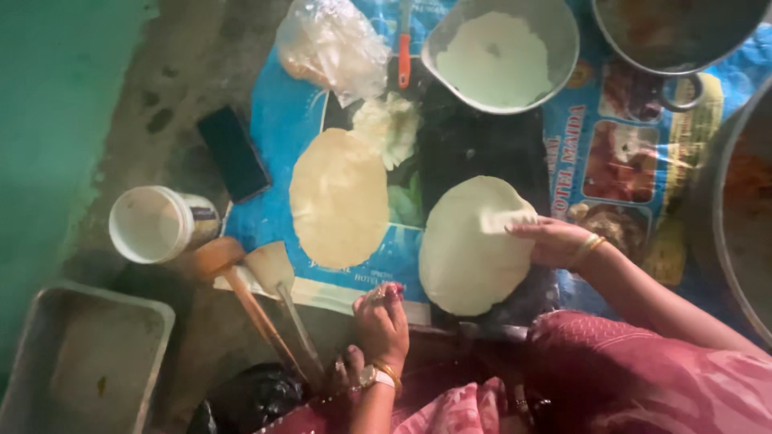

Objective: The person sits on the floor and repeatedly rolls out small balls of dough into thin flat circles using a rolling pin. They dip the dough in flour, roll it, flip it, and stack the finished pieces on a blue mat.

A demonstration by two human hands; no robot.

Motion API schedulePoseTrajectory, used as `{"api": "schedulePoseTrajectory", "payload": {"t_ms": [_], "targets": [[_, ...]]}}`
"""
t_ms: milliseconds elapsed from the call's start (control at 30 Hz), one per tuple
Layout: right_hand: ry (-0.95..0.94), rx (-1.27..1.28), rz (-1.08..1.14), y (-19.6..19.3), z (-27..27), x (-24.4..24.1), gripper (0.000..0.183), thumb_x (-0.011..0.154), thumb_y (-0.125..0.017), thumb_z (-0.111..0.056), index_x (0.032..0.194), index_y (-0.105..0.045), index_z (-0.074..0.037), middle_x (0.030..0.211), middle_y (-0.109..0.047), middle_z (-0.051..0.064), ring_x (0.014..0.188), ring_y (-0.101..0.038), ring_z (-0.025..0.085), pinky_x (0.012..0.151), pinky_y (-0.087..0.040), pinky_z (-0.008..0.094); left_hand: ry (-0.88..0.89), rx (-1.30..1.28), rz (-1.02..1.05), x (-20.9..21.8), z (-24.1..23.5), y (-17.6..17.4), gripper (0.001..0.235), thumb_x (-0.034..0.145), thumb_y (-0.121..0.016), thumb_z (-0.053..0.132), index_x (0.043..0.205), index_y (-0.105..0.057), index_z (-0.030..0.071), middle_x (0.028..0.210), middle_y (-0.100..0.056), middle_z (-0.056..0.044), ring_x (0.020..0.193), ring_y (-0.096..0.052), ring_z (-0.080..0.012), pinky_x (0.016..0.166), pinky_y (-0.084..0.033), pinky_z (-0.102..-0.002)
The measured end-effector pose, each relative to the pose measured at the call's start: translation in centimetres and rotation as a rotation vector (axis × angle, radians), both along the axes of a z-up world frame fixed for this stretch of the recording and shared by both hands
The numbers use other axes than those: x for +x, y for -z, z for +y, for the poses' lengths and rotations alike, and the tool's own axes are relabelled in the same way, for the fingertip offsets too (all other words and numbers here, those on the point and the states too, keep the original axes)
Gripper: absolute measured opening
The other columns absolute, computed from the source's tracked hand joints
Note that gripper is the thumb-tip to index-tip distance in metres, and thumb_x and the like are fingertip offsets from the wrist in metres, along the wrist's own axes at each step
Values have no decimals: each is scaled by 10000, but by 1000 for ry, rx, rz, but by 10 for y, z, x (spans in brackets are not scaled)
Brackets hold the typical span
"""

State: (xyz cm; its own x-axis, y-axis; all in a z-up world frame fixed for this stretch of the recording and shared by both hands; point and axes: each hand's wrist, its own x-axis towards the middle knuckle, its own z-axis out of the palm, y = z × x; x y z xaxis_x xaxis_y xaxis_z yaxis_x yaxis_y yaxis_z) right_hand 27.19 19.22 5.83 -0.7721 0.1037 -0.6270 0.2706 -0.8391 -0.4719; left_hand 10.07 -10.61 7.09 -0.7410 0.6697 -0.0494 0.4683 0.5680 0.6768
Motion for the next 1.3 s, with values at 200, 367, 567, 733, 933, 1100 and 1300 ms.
{"api": "schedulePoseTrajectory", "payload": {"t_ms": [200, 367, 567, 733, 933, 1100, 1300], "targets": [[-294, 446, 187, -47, 5, -104, 489, 1045, -547, -310, 1435, -570, -15, 1302, -668, 114, 1146, -647, 216, 976, -551, 407, -447, 423, -556, -45, 1, 50, 617, 1118, -335, 474, 1054, -741, 15, 907, -746, -131, 818, -685, -224, 788, -530, -340], [-958, 1582, 235, -44, -37, -195, 292, 1011, -574, -284, 1229, -701, -137, 1308, -693, 107, 1195, -678, 252, 1031, -543, 344, -727, 748, -1117, -124, 17, 78, 624, 1038, -338, 554, 1273, -621, 50, 1034, -731, -135, 816, -679, -244, 715, -509, -356], [-1092, 2080, 579, 31, -91, -197, 488, 857, -611, -170, 1321, -645, -319, 1605, -323, 60, 1480, -306, 399, 1038, -333, 774, -856, 420, -733, -143, 13, 65, 574, 930, -628, 354, 1374, -520, 8, 1196, -713, -172, 1004, -723, -303, 860, -585, -450], [-757, 1728, 660, 78, -59, -175, 522, 702, -580, -4, 1189, -718, -134, 1465, -547, 128, 1385, -475, 377, 1098, -447, 497, -443, 3, 231, -132, 28, 31, 457, 826, -710, 113, 1260, -611, 6, 1276, -580, -235, 1166, -571, -411, 932, -495, -502], [-321, 1629, 407, 65, 16, -225, 249, 845, -585, 12, 1023, -740, -66, 1077, -745, 142, 960, -732, 332, 851, -596, 402, 76, 224, 398, -187, 145, 17, 125, 891, -738, 155, 961, -765, 54, 1418, -508, -317, 1300, -475, -490, 1097, -398, -540], [-59, 1736, 242, 24, 58, -258, 319, 787, -604, 42, 1052, -755, -51, 1008, -729, 161, 902, -722, 349, 800, -589, 412, 86, 411, 389, -224, 255, 12, 249, 741, -759, 120, 981, -745, 57, 1255, -549, -301, 1195, -496, -505, 1028, -408, -569], [188, 1477, 388, -26, 50, -266, 388, 878, -557, 132, 1187, -719, -37, 1064, -732, 120, 943, -713, 273, 841, -576, 367, 177, 479, 364, -223, 251, -44, 177, 940, -601, 9, 1115, -603, 32, 1102, -596, -178, 1069, -602, -392, 918, -501, -475]]}}
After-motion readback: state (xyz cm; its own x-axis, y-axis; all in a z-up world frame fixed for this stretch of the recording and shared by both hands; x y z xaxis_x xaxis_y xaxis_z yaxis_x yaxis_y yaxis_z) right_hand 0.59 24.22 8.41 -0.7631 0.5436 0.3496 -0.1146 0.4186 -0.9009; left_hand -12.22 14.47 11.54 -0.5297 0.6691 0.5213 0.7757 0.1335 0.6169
